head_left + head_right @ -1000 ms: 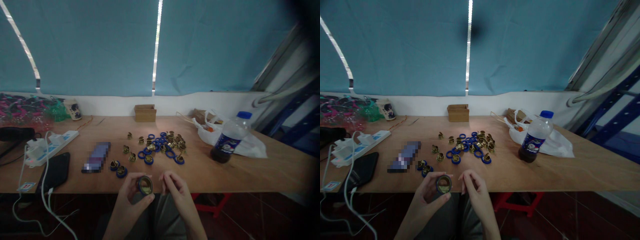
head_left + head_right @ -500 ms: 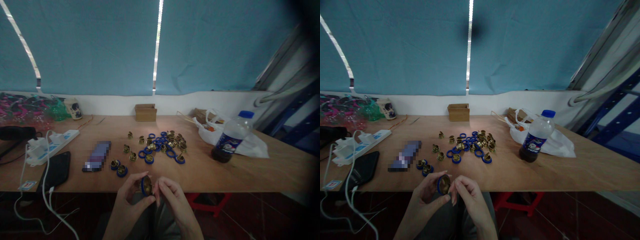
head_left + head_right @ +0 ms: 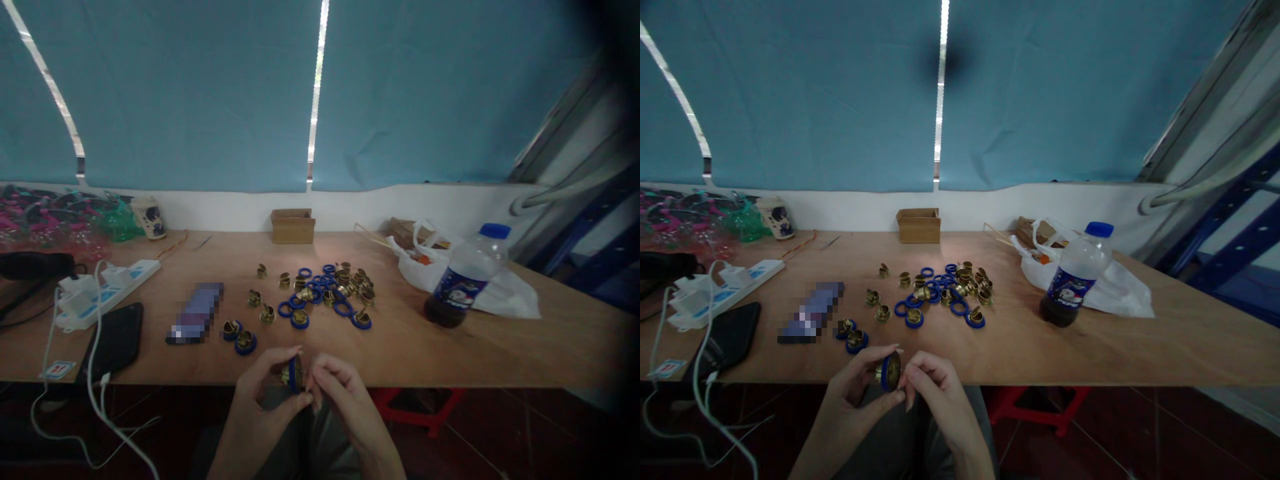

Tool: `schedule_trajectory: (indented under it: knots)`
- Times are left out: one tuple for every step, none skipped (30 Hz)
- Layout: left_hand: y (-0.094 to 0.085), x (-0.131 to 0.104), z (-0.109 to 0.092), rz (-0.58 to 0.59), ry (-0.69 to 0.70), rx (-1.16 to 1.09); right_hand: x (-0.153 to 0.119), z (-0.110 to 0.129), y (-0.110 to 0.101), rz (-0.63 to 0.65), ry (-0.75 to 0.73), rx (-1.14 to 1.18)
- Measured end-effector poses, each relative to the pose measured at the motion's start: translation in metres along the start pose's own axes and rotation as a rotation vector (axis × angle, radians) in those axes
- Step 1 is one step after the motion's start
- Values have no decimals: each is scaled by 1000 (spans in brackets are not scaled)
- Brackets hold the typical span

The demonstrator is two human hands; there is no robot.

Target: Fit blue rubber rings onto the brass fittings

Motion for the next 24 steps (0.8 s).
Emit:
schedule_trajectory:
  knots:
    - [0, 0, 0, 0, 10, 13, 0, -1, 0, 0, 5, -2]
    - [0, 0, -1, 0, 24, 22, 0, -1, 0, -1, 7, -5]
    - [0, 0, -2, 4, 38, 31, 0, -1, 0, -3, 8, -8]
    - [0, 0, -3, 10, 52, 38, 0, 0, 0, -4, 6, -13]
    - [0, 0, -5, 15, 63, 45, 1, 1, 1, -7, 1, -22]
    - [0, 0, -7, 17, 73, 52, 1, 3, 1, -10, -7, -34]
    - [0, 0, -8, 19, 79, 60, 1, 5, 1, -14, -17, -48]
    - [1, 0, -10, 20, 85, 67, 0, 8, 1, -18, -30, -60]
    - [0, 0, -11, 18, 90, 72, 0, 10, 2, -21, -42, -69]
    - [0, 0, -12, 15, 99, 75, 0, 12, 2, -20, -52, -74]
    - [0, 0, -13, 16, 106, 80, 0, 14, 3, -17, -59, -76]
    - [1, 0, -14, 17, 114, 85, 0, 15, 4, -13, -63, -78]
    - [1, 0, -14, 17, 121, 92, -1, 16, 4, -12, -66, -82]
    - [1, 0, -14, 15, 130, 99, -1, 16, 4, -12, -66, -88]
    - [1, 1, -15, 14, 137, 110, -1, 17, 5, -11, -67, -94]
    - [1, 1, -15, 11, 146, 122, -1, 18, 5, -7, -68, -99]
    - [1, 0, -17, 8, 159, 135, -1, 18, 6, -1, -68, -102]
    - [2, 0, -18, 6, 174, 150, -2, 19, 7, 6, -68, -106]
    - [2, 0, -20, 5, 186, 166, -2, 19, 7, 13, -66, -107]
    - [2, -1, -21, 5, 199, 181, -2, 20, 7, 16, -65, -108]
    - [2, -1, -23, 3, 212, 192, -2, 20, 7, 16, -61, -108]
    - [2, -2, -25, 1, 224, 200, -2, 19, 7, 17, -56, -107]
    - [2, -2, -26, -2, 233, 205, -1, 18, 7, 18, -51, -103]
    - [2, -2, -28, -7, 243, 207, -1, 18, 7, 19, -49, -98]
Point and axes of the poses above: each hand's wrist, its own x-axis towards the middle knuckle, its own y-axis out of the palm, z = x × y, the point moved 9 cm from there along x, towards the middle knuckle, and after that the axes turned 3 degrees about -z, right-handed, at the moved point
